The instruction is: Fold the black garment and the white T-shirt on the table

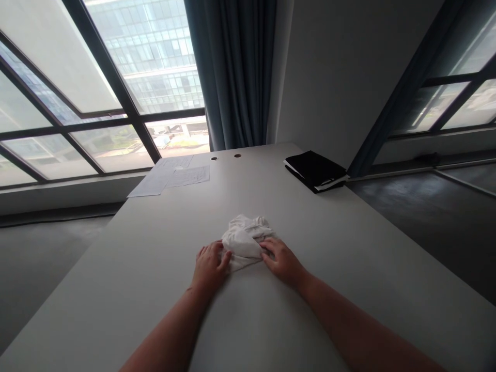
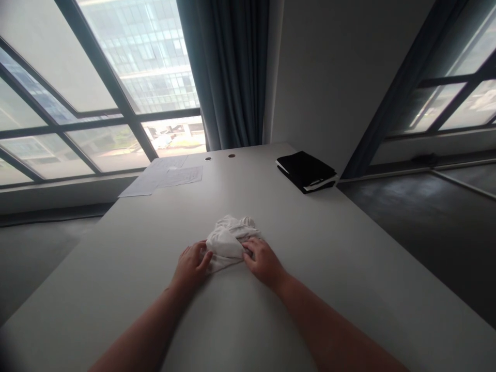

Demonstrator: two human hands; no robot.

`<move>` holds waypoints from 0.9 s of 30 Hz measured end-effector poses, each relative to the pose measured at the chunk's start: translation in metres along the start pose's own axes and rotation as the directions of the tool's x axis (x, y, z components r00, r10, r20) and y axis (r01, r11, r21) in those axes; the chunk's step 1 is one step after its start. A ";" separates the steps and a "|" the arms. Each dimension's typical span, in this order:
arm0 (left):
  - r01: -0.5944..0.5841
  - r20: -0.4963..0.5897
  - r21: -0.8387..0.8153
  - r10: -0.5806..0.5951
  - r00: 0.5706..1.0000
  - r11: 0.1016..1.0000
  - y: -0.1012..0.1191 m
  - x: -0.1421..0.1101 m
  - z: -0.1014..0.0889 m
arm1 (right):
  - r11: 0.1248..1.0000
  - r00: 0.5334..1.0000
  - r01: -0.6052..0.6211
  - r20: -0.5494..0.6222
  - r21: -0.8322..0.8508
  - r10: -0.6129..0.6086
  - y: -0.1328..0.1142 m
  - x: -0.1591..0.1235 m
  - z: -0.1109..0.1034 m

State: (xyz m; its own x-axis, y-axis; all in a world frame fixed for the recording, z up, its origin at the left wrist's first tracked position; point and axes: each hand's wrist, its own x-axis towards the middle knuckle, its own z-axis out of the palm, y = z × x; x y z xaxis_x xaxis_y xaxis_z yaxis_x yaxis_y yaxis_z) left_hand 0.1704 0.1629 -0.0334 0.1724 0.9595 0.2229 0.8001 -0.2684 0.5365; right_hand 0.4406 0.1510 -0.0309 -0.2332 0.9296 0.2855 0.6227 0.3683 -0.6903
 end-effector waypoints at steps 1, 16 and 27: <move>-0.006 -0.011 -0.024 0.005 1.000 1.000 -0.001 0.001 0.002 | 0.999 0.998 0.040 0.046 0.022 -0.041 -0.006 -0.002 -0.002; -0.110 -0.027 -0.060 0.109 0.994 0.992 0.006 0.001 0.007 | 0.995 0.999 0.031 0.036 -0.093 -0.028 -0.012 -0.008 -0.004; -0.298 -0.081 0.065 0.303 0.950 0.952 0.040 -0.032 0.003 | 0.528 0.951 -0.202 0.036 0.825 0.307 -0.020 -0.011 0.002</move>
State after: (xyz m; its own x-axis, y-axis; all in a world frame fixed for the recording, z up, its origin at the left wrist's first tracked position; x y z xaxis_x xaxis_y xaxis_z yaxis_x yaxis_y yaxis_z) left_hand 0.1988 0.1214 -0.0212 0.3593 0.8231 0.4398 0.7479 -0.5358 0.3918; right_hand 0.4292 0.1333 -0.0219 -0.0572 0.9977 0.0354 -0.2397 0.0207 -0.9706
